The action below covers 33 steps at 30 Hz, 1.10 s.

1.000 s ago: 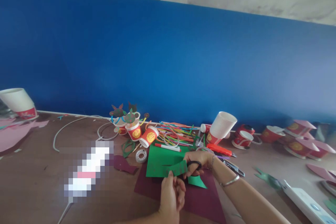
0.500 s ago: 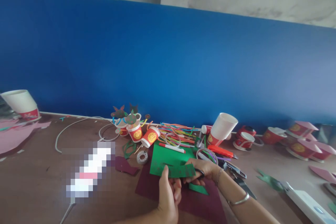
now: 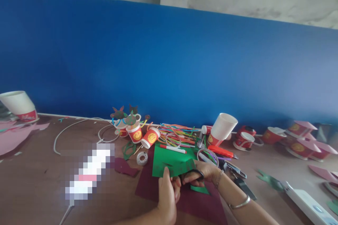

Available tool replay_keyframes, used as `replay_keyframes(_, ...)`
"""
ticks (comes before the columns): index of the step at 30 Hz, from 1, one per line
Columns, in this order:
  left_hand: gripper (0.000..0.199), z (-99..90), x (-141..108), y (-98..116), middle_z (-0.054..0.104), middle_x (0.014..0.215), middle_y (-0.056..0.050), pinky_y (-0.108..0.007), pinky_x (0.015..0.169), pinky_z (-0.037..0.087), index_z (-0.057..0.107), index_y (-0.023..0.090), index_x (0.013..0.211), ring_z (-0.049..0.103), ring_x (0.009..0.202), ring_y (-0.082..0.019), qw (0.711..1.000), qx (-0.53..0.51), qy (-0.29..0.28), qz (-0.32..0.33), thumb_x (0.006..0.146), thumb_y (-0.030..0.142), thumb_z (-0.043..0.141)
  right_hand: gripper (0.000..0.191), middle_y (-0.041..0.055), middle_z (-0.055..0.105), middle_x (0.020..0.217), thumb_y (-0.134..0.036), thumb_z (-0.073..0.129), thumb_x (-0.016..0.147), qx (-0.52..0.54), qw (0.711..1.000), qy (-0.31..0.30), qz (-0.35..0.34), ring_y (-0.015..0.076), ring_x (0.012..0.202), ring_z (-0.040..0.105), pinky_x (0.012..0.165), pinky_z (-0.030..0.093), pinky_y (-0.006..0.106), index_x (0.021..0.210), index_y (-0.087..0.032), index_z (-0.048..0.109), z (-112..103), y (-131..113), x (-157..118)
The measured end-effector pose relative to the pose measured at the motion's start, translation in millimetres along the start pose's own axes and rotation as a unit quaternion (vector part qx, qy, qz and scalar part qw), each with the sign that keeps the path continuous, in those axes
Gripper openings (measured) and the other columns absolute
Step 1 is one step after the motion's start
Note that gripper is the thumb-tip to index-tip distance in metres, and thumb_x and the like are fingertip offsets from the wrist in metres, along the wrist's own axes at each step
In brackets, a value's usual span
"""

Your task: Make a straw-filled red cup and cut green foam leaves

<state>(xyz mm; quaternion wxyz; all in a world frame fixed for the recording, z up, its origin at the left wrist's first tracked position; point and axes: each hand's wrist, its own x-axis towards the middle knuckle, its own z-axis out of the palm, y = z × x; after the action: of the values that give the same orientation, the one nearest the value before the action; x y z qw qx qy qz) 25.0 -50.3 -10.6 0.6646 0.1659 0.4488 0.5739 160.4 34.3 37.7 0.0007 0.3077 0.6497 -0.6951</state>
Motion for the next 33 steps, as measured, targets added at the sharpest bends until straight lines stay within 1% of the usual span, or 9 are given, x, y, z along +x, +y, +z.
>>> replay_keyframes(4, 0.062, 1.9, -3, 3, 0.023, 0.028, 0.007, -0.021, 0.032, 0.008, 0.041, 0.018, 0.043, 0.014, 0.024, -0.003, 1.0, -0.01, -0.001, 0.016, 0.068, 0.075, 0.035, 0.031, -0.005, 0.053, 0.044, -0.039, 0.069, 0.069, 0.031, 0.999, 0.016, -0.006, 0.0026, 0.03, 0.043, 0.028, 0.022, 0.014, 0.07, -0.009, 0.062, 9, 4, 0)
replay_keyframes(7, 0.062, 3.0, -3, 3, 0.023, 0.028, 0.007, -0.02, 0.032, 0.01, 0.039, 0.019, 0.043, 0.016, 0.024, -0.003, 1.0, -0.012, 0.007, 0.01, 0.066, 0.076, 0.037, 0.031, -0.0033, 0.056, 0.047, -0.038, 0.066, 0.073, 0.041, 0.998, 0.037, -0.016, 0.0018, 0.031, 0.043, 0.03, 0.023, 0.013, 0.067, -0.008, 0.062, 19, 2, -1)
replay_keyframes(10, 0.058, 3.9, -2, 3, 0.027, 0.031, 0.007, -0.02, 0.032, 0.016, 0.04, 0.019, 0.046, 0.023, 0.026, -0.004, 0.999, -0.037, 0.025, 0.005, 0.065, 0.074, 0.043, 0.03, -0.003, 0.055, 0.045, -0.036, 0.064, 0.074, 0.04, 0.997, 0.064, -0.013, 0.0017, 0.029, 0.041, 0.03, 0.023, 0.013, 0.062, -0.008, 0.061, 28, -5, -3)
replay_keyframes(13, 0.05, 5.1, -4, 6, 0.035, 0.037, 0.006, -0.019, 0.034, 0.022, 0.046, 0.019, 0.054, 0.034, 0.031, -0.007, 0.997, -0.066, 0.039, 0.008, 0.064, 0.067, 0.053, 0.028, -0.003, 0.055, 0.043, -0.033, 0.063, 0.075, 0.037, 0.995, 0.092, 0.004, 0.0024, 0.029, 0.043, 0.031, 0.025, 0.013, 0.06, -0.009, 0.061, 33, -13, -4)
replay_keyframes(17, 0.042, 6.1, -9, 11, 0.045, 0.043, 0.003, -0.021, 0.037, 0.027, 0.055, 0.018, 0.065, 0.044, 0.037, -0.01, 0.997, -0.071, 0.039, -0.001, 0.065, 0.06, 0.059, 0.034, -0.0022, 0.054, 0.041, -0.035, 0.06, 0.076, 0.041, 0.996, 0.082, 0.02, 0.0034, 0.03, 0.045, 0.03, 0.021, 0.014, 0.053, -0.009, 0.059, 34, -17, -6)
replay_keyframes(20, 0.042, 5.7, -12, 14, 0.054, 0.049, 0.0, -0.023, 0.042, 0.033, 0.059, 0.017, 0.073, 0.05, 0.043, -0.014, 0.997, -0.063, 0.042, -0.01, 0.066, 0.058, 0.059, 0.031, -0.0027, 0.054, 0.041, -0.038, 0.06, 0.074, 0.064, 0.993, 0.093, 0.039, 0.004, 0.03, 0.044, 0.029, 0.018, 0.016, 0.062, -0.009, 0.063, 34, -14, -6)
replay_keyframes(23, 0.042, 4.3, -14, 16, 0.061, 0.057, -0.003, -0.025, 0.047, 0.037, 0.061, 0.016, 0.079, 0.055, 0.049, -0.016, 0.997, -0.057, 0.044, -0.011, 0.068, 0.057, 0.058, 0.031, -0.0037, 0.052, 0.04, -0.039, 0.058, 0.075, 0.084, 0.989, 0.112, 0.043, 0.003, 0.03, 0.04, 0.03, 0.015, 0.016, 0.071, -0.009, 0.065, 37, -8, -4)
replay_keyframes(28, 0.043, 3.1, -15, 18, 0.065, 0.064, -0.006, -0.028, 0.056, 0.042, 0.063, 0.015, 0.083, 0.061, 0.058, -0.019, 0.997, -0.059, 0.044, -0.016, 0.071, 0.055, 0.056, 0.032, -0.0044, 0.049, 0.038, -0.04, 0.06, 0.073, 0.089, 0.985, 0.144, 0.018, 0.0032, 0.029, 0.037, 0.031, 0.016, 0.018, 0.064, -0.009, 0.062, 44, -2, -1)
replay_keyframes(33, 0.042, 5.3, -18, 21, 0.066, 0.065, -0.006, -0.03, 0.058, 0.043, 0.064, 0.016, 0.085, 0.062, 0.06, -0.021, 0.997, -0.069, 0.045, -0.013, 0.07, 0.054, 0.056, 0.042, -0.0047, 0.044, 0.033, -0.043, 0.058, 0.075, 0.059, 0.987, 0.146, -0.003, 0.0023, 0.027, 0.032, 0.03, 0.014, 0.019, 0.051, -0.01, 0.058, 49, -3, 0)
